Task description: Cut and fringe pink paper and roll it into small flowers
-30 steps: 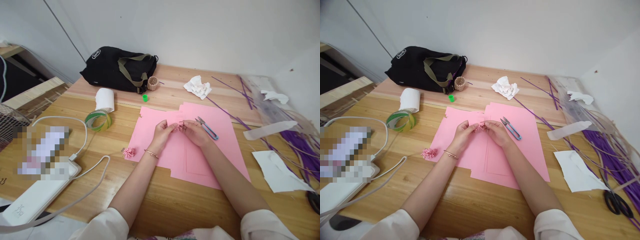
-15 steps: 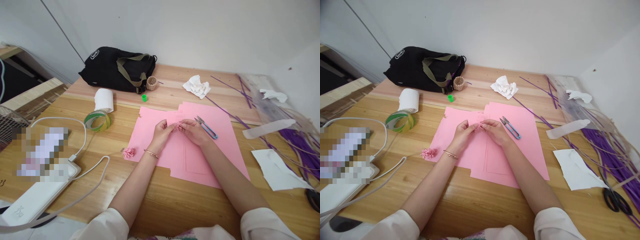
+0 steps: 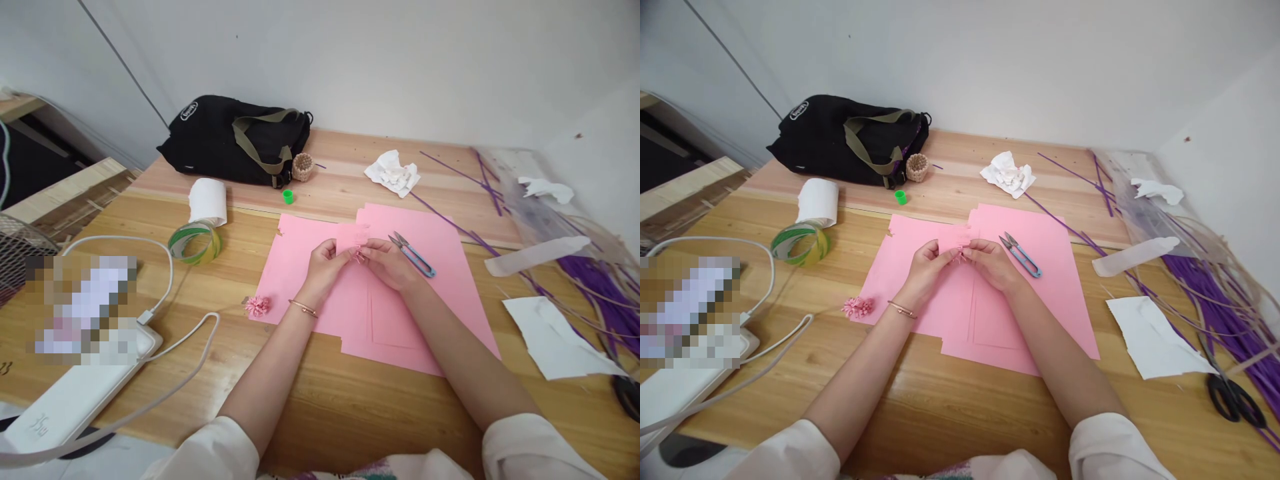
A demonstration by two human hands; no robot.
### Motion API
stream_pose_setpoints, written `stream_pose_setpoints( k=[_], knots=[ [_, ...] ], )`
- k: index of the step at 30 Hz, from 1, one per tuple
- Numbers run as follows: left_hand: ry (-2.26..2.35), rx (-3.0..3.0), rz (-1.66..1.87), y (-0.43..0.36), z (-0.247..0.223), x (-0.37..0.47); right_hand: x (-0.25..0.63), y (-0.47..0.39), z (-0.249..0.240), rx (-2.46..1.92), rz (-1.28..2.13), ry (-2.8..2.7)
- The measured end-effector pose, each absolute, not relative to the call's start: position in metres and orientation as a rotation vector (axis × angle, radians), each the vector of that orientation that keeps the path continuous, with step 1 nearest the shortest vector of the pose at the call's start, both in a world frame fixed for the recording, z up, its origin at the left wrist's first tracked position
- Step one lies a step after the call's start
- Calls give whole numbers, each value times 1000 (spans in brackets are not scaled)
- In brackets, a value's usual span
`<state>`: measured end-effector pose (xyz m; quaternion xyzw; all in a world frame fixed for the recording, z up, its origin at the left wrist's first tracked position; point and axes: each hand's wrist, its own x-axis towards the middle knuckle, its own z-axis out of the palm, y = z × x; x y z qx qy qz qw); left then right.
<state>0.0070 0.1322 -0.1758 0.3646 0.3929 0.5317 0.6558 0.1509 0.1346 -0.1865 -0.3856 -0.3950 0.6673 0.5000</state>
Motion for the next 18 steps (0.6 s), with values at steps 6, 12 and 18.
stream_pose_setpoints(
  k=[6,12,18],
  knots=[
    [864,810,1206,133,-178,6,151,135,-186,-956,1608,-940],
    [867,798,1194,133,-181,6,152,135,-188,-955,1605,-969],
    [867,801,1183,133,-178,5,153,136,-189,-951,1621,-945]
  ],
)
